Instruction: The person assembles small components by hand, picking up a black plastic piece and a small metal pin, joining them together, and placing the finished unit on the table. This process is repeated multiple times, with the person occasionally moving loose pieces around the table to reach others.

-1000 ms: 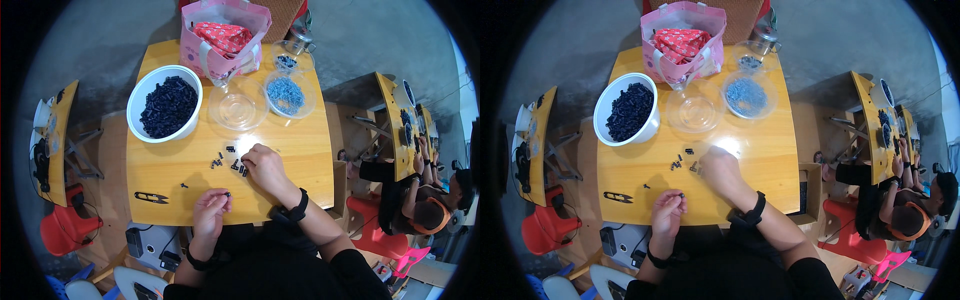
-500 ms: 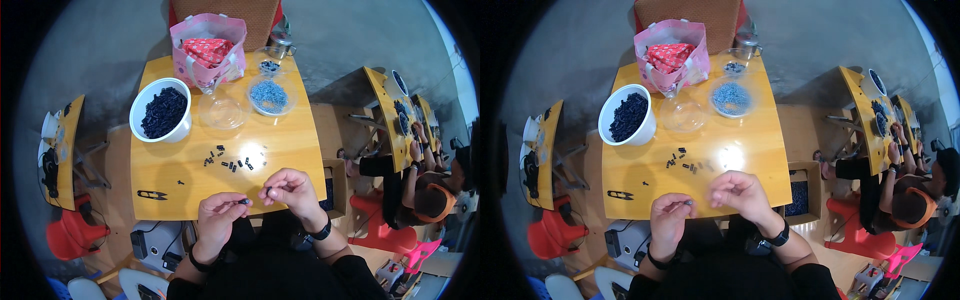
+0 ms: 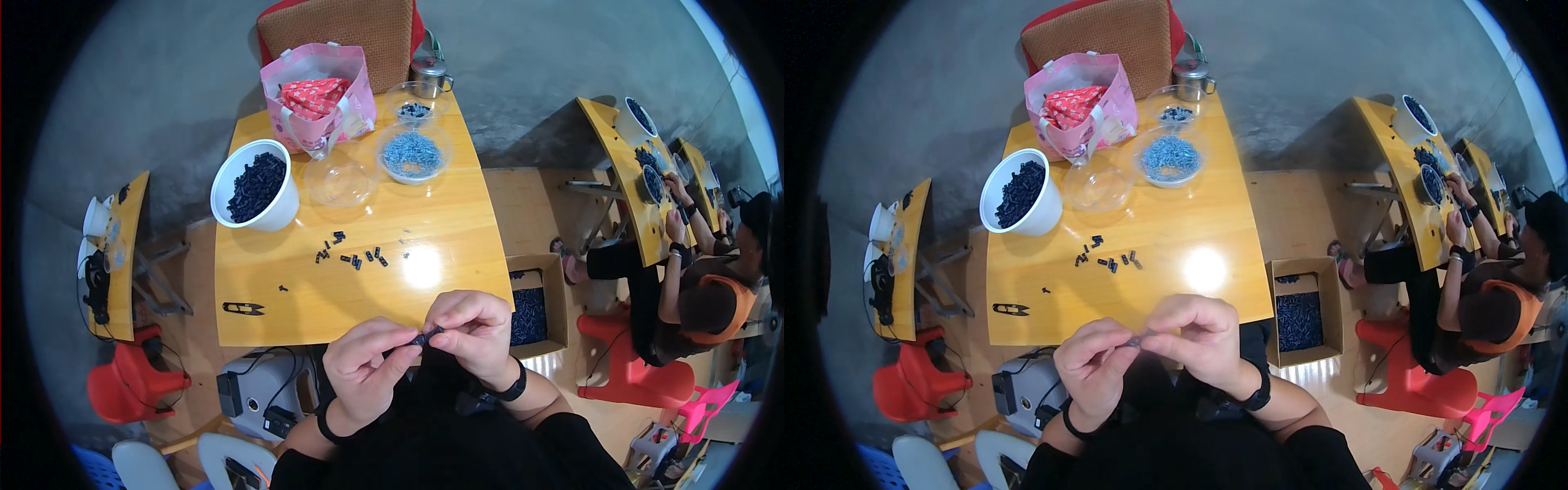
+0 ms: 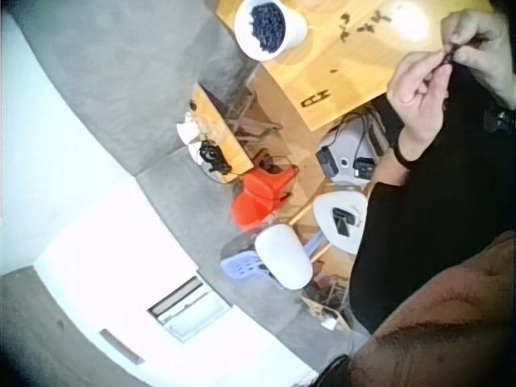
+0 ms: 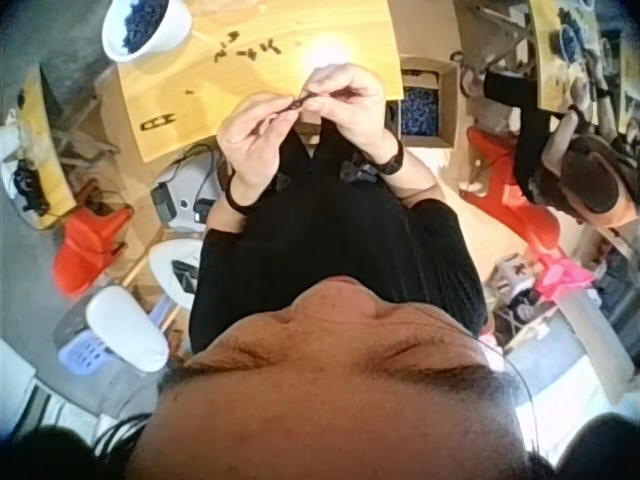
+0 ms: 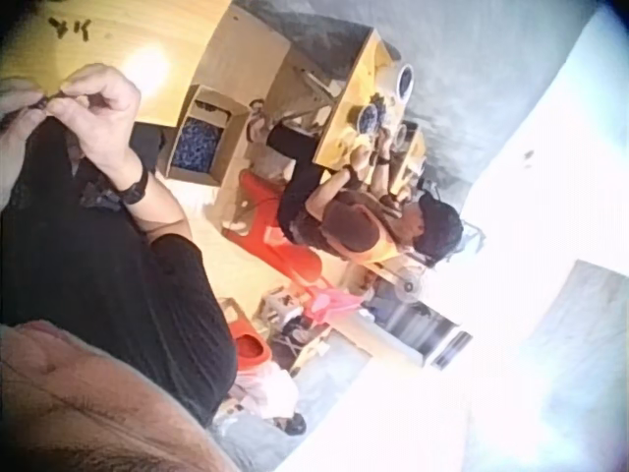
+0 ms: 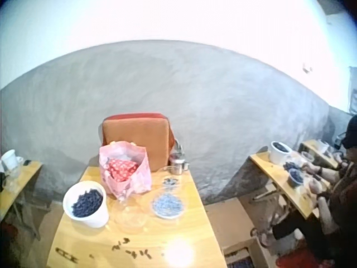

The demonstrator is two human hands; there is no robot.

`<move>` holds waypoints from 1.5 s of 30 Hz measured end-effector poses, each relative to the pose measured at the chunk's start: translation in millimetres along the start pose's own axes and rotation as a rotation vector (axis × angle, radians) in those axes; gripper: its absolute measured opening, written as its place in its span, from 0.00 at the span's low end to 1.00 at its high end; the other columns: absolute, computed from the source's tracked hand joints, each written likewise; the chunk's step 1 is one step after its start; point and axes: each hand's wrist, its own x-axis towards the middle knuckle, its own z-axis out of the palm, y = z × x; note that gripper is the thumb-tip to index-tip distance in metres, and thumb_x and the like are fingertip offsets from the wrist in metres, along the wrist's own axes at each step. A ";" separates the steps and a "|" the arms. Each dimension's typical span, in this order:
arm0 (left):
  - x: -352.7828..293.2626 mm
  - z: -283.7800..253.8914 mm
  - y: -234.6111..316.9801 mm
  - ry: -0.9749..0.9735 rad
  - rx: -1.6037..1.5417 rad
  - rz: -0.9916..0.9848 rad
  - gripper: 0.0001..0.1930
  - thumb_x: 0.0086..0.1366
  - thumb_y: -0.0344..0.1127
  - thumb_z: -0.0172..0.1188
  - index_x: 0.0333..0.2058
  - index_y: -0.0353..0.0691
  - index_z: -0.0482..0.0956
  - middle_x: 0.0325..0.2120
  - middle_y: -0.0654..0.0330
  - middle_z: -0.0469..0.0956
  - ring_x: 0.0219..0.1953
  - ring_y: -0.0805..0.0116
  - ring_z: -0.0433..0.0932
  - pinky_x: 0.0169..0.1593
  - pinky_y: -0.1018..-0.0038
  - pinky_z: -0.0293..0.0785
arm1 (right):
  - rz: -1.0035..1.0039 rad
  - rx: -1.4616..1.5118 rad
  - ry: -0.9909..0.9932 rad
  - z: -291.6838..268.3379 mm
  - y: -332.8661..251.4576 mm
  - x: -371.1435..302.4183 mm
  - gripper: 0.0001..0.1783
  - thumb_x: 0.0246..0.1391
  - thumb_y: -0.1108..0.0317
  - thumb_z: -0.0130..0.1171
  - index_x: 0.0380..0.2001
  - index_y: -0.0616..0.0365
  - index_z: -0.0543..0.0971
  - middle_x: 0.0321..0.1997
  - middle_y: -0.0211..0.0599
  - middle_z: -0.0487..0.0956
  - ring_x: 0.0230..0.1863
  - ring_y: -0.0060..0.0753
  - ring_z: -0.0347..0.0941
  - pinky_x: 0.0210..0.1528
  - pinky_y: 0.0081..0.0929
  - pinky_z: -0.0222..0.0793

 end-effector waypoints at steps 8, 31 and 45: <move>-2.1 13.6 8.5 -0.053 0.090 0.101 0.08 0.50 0.28 0.66 0.28 0.32 0.78 0.22 0.57 0.75 0.22 0.72 0.70 0.26 0.81 0.64 | -0.110 -0.019 0.010 -5.8 -13.2 -9.7 0.10 0.41 0.76 0.66 0.28 0.60 0.75 0.26 0.44 0.77 0.27 0.31 0.74 0.28 0.22 0.70; 0.9 8.4 4.5 -0.046 0.099 0.225 0.09 0.52 0.32 0.65 0.29 0.32 0.78 0.20 0.57 0.75 0.20 0.71 0.70 0.25 0.81 0.64 | -0.178 -0.124 -0.020 0.1 -16.5 -8.9 0.09 0.41 0.83 0.62 0.27 0.64 0.75 0.27 0.47 0.78 0.27 0.33 0.77 0.28 0.23 0.71; 3.1 1.8 2.9 -0.054 0.095 0.202 0.09 0.50 0.23 0.63 0.32 0.31 0.78 0.22 0.56 0.76 0.20 0.70 0.73 0.24 0.79 0.67 | -0.298 -0.334 -0.073 1.6 -3.7 -5.7 0.08 0.43 0.78 0.63 0.30 0.62 0.77 0.26 0.43 0.77 0.25 0.31 0.74 0.25 0.21 0.68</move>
